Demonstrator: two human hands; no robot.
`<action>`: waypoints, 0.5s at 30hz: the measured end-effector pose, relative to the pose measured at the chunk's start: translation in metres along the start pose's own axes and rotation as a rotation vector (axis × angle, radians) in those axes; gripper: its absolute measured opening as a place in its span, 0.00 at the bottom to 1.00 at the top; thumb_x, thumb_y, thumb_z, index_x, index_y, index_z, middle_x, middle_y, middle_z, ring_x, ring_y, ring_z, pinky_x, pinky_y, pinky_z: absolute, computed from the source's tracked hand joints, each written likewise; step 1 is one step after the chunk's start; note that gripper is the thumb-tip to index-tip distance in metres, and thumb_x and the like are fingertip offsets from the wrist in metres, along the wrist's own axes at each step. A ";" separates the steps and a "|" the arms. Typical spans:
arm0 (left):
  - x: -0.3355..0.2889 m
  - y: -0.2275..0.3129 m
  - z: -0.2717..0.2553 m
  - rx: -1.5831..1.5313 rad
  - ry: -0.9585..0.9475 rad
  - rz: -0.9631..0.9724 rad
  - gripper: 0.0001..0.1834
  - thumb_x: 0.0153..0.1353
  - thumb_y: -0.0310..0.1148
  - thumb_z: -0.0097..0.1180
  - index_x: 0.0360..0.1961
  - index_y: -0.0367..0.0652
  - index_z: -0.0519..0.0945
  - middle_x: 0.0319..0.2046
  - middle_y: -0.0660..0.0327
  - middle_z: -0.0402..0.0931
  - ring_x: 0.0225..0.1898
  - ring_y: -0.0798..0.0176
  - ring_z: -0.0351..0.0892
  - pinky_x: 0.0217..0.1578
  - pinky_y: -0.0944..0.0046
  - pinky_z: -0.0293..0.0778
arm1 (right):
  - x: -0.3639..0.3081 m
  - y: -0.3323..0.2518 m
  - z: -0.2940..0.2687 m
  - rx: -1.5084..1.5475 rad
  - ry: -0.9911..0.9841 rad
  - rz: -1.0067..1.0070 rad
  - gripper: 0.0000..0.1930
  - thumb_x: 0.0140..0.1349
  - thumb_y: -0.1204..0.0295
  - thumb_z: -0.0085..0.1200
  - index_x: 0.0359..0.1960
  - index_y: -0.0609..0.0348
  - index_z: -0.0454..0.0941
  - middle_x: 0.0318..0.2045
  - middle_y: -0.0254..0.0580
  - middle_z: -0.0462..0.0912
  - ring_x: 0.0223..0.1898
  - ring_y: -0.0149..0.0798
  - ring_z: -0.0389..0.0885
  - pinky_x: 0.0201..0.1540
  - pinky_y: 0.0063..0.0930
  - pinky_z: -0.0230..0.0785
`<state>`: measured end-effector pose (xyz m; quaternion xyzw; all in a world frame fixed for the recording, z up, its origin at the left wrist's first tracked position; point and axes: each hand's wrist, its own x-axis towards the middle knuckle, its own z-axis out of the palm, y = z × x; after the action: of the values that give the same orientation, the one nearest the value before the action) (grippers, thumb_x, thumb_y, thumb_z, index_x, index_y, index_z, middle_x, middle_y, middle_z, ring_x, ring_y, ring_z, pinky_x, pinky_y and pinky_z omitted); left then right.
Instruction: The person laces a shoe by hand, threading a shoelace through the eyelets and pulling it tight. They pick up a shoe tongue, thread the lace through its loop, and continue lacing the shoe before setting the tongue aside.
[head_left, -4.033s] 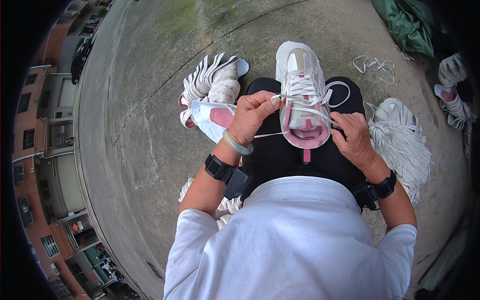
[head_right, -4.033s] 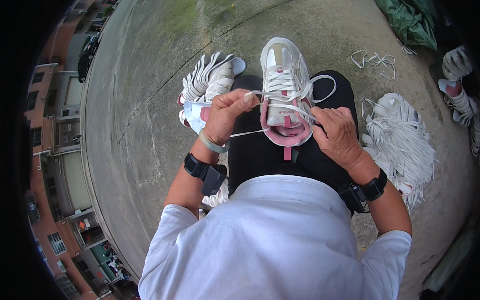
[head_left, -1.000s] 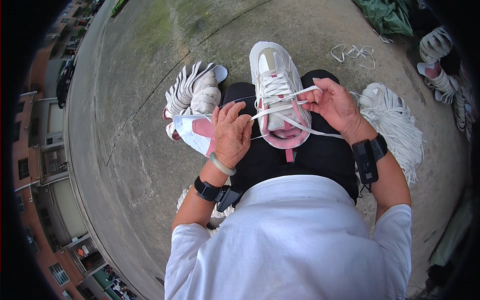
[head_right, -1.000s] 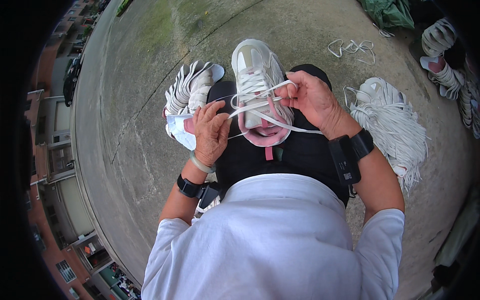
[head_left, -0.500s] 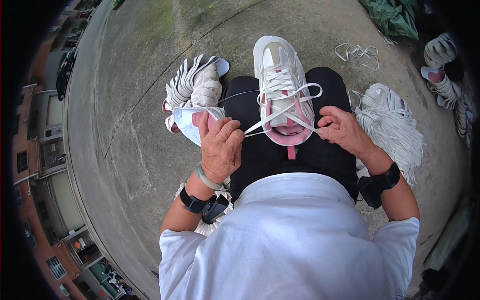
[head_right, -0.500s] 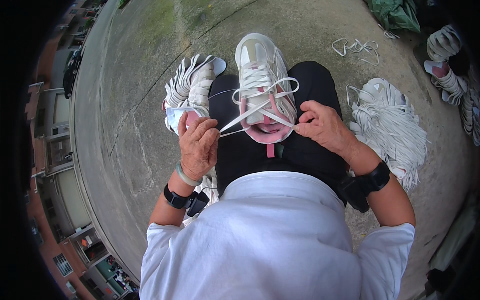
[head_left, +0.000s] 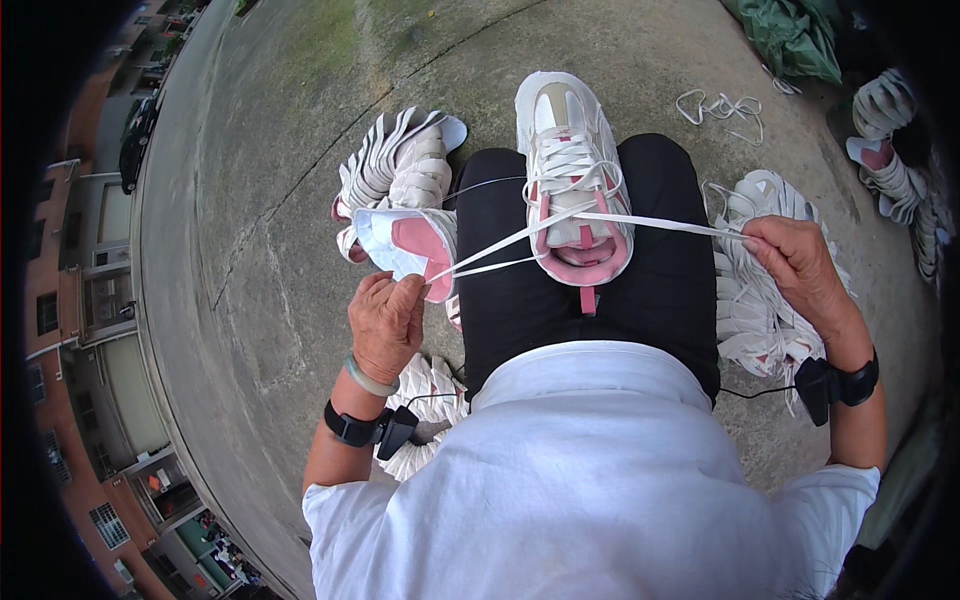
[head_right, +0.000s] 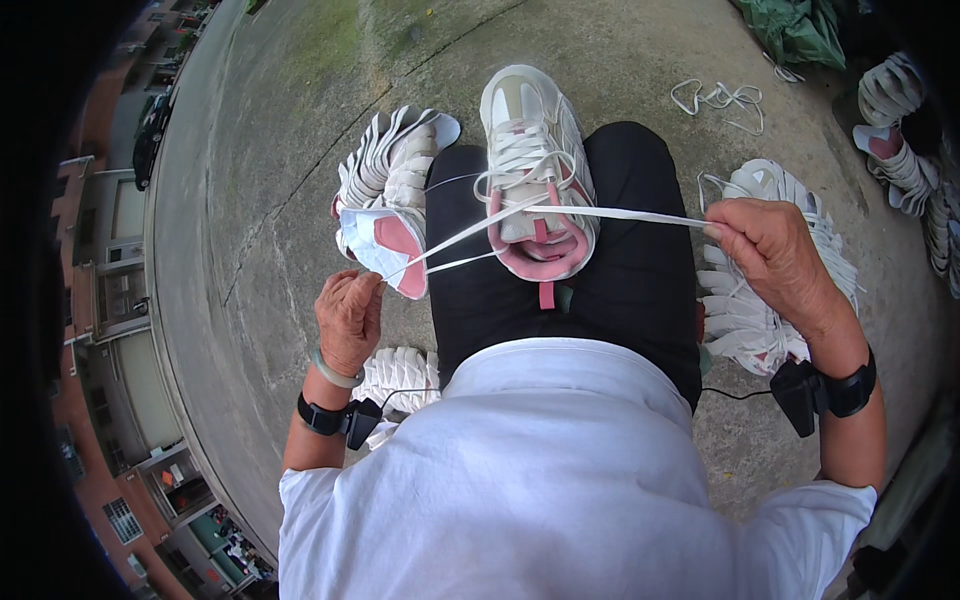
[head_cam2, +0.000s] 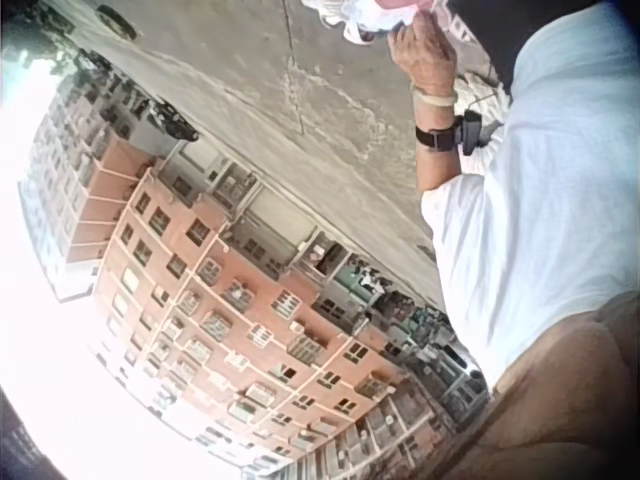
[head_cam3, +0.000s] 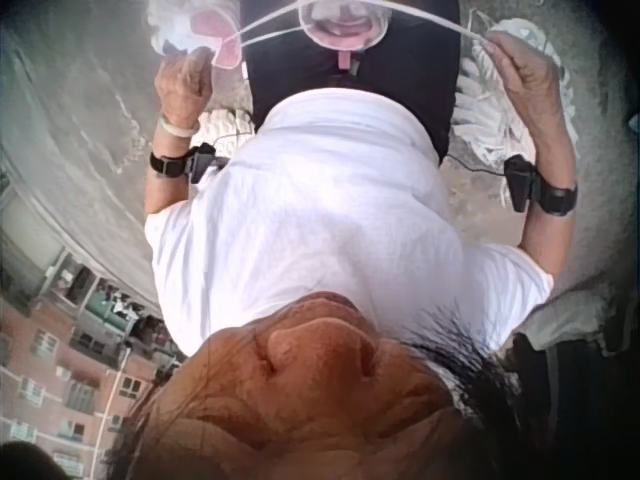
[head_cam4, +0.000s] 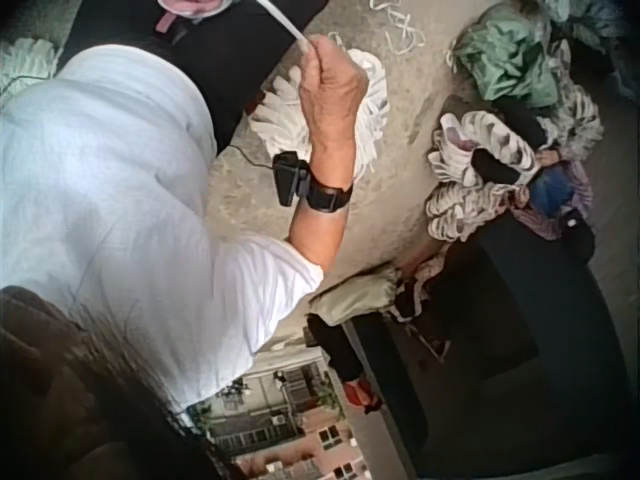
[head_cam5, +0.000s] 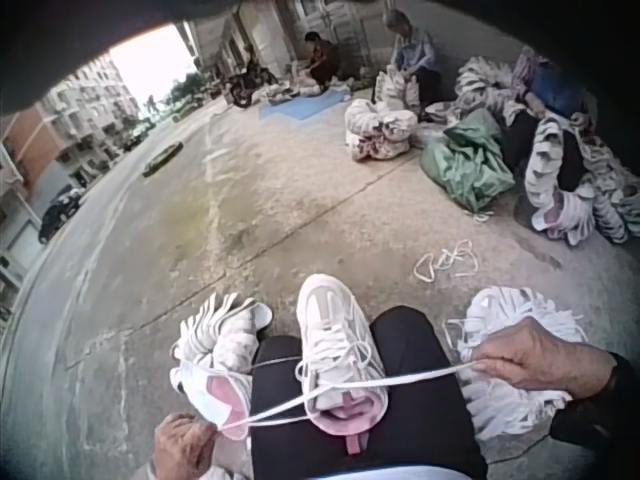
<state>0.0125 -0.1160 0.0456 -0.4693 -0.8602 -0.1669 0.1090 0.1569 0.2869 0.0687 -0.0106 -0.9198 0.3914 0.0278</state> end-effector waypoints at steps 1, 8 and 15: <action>0.002 -0.008 -0.004 0.003 0.002 0.001 0.11 0.48 0.20 0.57 0.33 0.42 0.73 0.19 0.61 0.70 0.22 0.55 0.72 0.35 0.58 0.72 | 0.000 0.003 -0.008 0.000 0.002 -0.003 0.04 0.56 0.77 0.51 0.27 0.65 0.72 0.20 0.48 0.72 0.22 0.44 0.72 0.26 0.32 0.63; 0.004 -0.064 -0.017 0.219 -0.043 -0.136 0.08 0.51 0.24 0.56 0.33 0.45 0.74 0.23 0.57 0.74 0.26 0.51 0.76 0.30 0.58 0.72 | 0.001 0.054 -0.049 -0.563 0.152 -0.145 0.04 0.55 0.77 0.50 0.32 0.64 0.71 0.25 0.49 0.72 0.26 0.52 0.71 0.29 0.36 0.63; 0.010 -0.052 0.021 0.135 -0.327 -0.389 0.14 0.59 0.39 0.50 0.22 0.42 0.73 0.16 0.49 0.72 0.21 0.43 0.73 0.22 0.49 0.68 | -0.004 0.119 0.015 0.350 0.066 0.611 0.13 0.63 0.65 0.46 0.24 0.59 0.72 0.12 0.31 0.68 0.13 0.24 0.64 0.16 0.23 0.55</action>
<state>-0.0369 -0.1260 0.0200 -0.3074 -0.9497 -0.0491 -0.0346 0.1600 0.3587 -0.0273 -0.2932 -0.7917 0.5326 -0.0597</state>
